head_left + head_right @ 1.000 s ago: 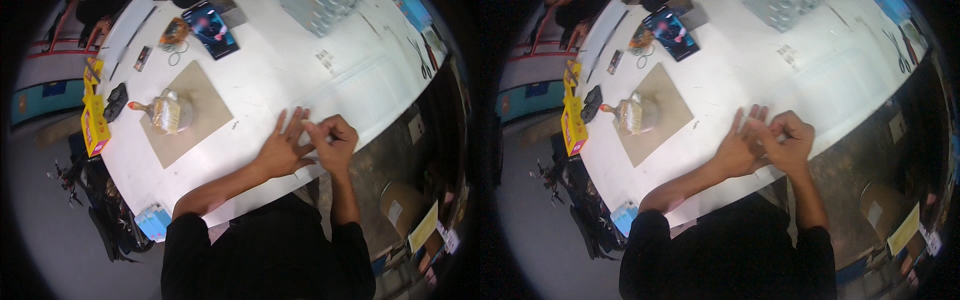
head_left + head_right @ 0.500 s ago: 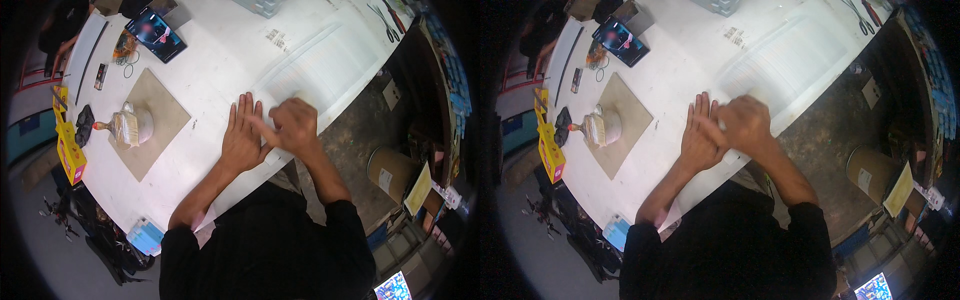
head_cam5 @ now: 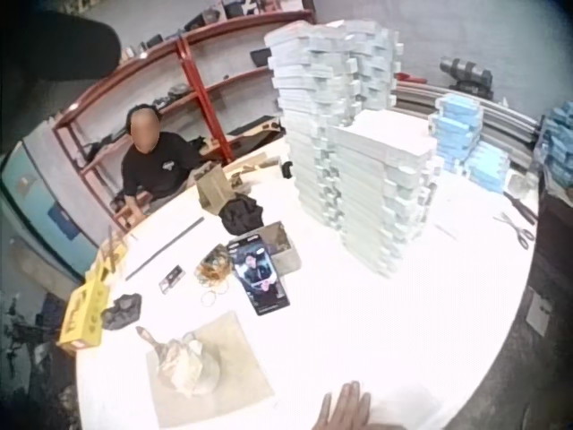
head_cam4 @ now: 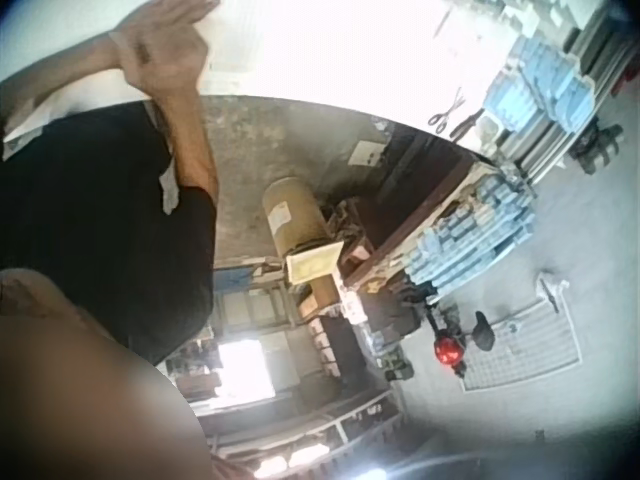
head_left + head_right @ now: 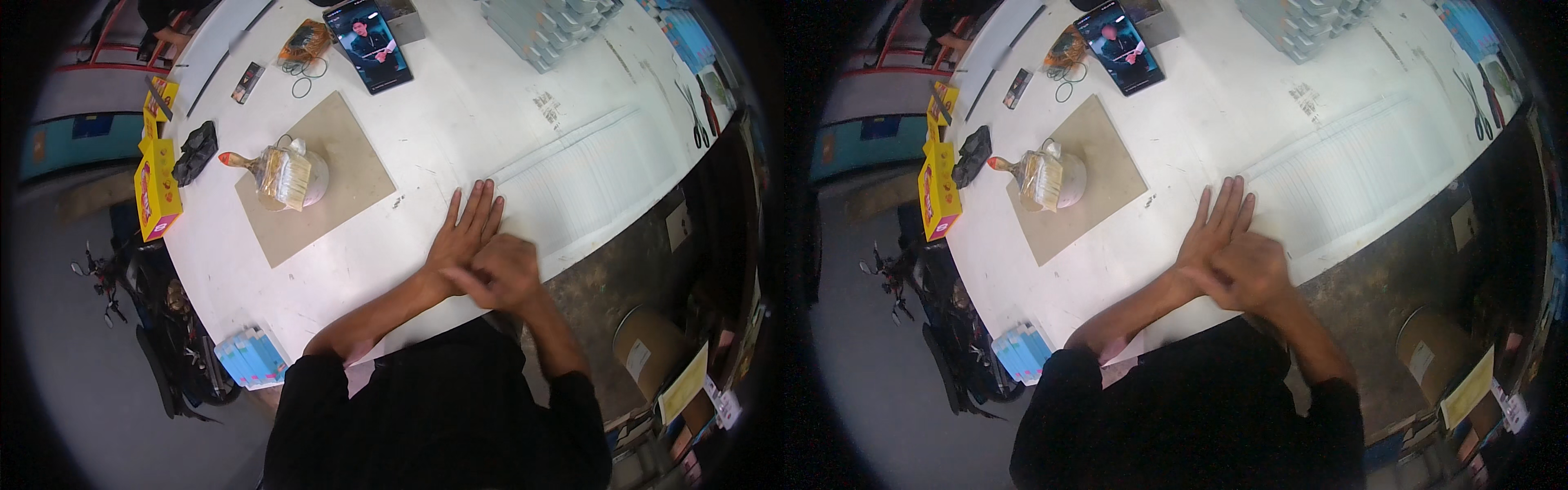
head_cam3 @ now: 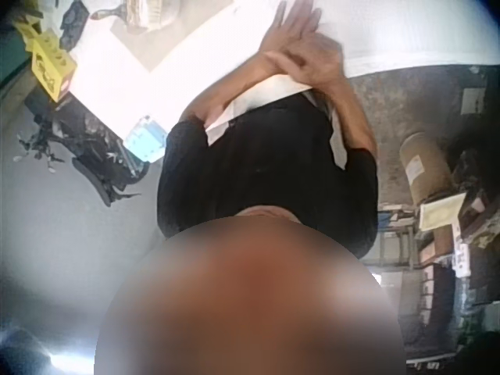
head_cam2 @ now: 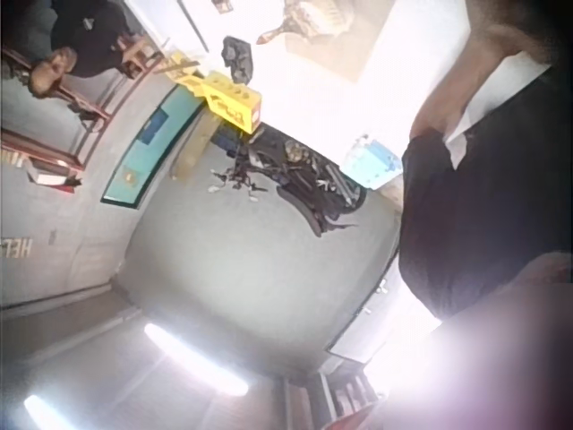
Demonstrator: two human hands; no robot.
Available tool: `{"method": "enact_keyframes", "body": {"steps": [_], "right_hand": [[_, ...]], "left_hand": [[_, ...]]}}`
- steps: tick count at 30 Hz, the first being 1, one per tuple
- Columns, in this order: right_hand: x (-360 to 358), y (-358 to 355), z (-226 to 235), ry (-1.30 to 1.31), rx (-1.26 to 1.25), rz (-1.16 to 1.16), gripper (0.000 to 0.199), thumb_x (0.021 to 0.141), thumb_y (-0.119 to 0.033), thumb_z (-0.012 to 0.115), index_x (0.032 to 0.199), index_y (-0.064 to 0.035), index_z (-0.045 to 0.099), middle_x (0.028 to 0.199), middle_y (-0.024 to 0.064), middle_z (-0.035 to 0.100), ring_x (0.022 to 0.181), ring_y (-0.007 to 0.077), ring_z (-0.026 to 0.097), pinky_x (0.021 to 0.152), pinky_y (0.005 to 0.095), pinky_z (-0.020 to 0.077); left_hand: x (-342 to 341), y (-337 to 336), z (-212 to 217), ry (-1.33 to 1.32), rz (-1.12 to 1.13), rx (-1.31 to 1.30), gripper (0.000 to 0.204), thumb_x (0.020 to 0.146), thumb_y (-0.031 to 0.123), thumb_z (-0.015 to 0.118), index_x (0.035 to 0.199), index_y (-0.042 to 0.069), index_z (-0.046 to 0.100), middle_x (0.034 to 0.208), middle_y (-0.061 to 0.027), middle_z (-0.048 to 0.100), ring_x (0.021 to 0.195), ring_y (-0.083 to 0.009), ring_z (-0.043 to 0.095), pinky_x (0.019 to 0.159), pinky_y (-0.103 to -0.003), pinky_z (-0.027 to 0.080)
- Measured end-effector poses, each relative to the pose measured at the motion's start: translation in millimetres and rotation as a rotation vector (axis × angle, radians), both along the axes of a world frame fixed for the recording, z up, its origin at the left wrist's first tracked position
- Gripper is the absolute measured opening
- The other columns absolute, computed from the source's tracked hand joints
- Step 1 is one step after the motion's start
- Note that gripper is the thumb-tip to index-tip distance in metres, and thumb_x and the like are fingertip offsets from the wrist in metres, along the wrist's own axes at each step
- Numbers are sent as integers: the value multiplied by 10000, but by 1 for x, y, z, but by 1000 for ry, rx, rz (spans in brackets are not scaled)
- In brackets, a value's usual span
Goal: The person aligns and stacks light blue paper sections, then rubs the spine area with a white cylindrical tool. They apply a white paste along the spine using a brush and press the sections together, preparing the book block for binding.
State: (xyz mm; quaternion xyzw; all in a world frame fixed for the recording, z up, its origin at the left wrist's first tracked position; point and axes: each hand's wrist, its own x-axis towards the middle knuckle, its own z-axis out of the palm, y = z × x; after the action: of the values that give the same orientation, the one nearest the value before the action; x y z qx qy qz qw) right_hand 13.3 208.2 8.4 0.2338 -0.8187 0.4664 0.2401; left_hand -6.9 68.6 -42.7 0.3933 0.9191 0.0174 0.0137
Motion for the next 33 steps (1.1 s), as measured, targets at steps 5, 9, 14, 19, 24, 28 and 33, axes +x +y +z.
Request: {"method": "enact_keyframes", "body": {"steps": [5,9,14,19,24,28,33], "right_hand": [[-3,19,-24,114,253,-178,339,732,-144,950,699,-71,621,648,65,620,479,208,544,489,339,463],[-2,-1,8,-51,-76,46,419,701,-221,982,625,-98,589,563,40,559,469,198,545,484,316,452],[-11,9,-3,19,118,-165,503,721,-257,970,584,-124,505,552,47,519,456,199,529,475,291,446],[-14,23,2,16,10,-156,430,739,-212,947,622,-105,547,567,53,534,475,204,542,488,303,464],[18,-25,-5,44,-127,66,374,701,-151,943,640,-93,579,562,45,530,493,195,568,454,312,459],[-1,28,0,-72,176,-315,312,687,-122,926,657,-77,619,594,75,578,509,211,600,512,322,510],[20,-30,-5,6,-119,52,369,685,-123,940,645,-65,578,577,45,548,452,191,514,429,311,428]], "left_hand": [[8,-3,17,-265,71,229,895,990,492,536,1603,-109,283,1688,-371,186,1610,-473,142,1285,-639,101],[4,-3,-4,57,12,-108,961,969,540,580,1608,-110,275,1688,-367,196,1611,-468,144,1280,-649,99],[1,-7,19,-196,42,147,865,1010,433,550,1617,-103,245,1703,-353,160,1615,-466,129,1281,-653,104],[2,-10,12,-165,44,163,983,957,502,588,1632,-94,194,1705,-354,151,1619,-464,119,1281,-652,83],[4,-20,14,-323,25,273,1048,910,496,659,1635,-95,185,1707,-354,147,1618,-464,122,1282,-649,66],[11,-20,16,-295,80,312,1005,903,484,640,1617,-109,253,1695,-359,195,1617,-468,122,1282,-643,58],[8,-26,-5,-119,15,143,1002,895,449,656,1614,-118,248,1694,-364,187,1612,-474,144,1274,-657,107]]}}
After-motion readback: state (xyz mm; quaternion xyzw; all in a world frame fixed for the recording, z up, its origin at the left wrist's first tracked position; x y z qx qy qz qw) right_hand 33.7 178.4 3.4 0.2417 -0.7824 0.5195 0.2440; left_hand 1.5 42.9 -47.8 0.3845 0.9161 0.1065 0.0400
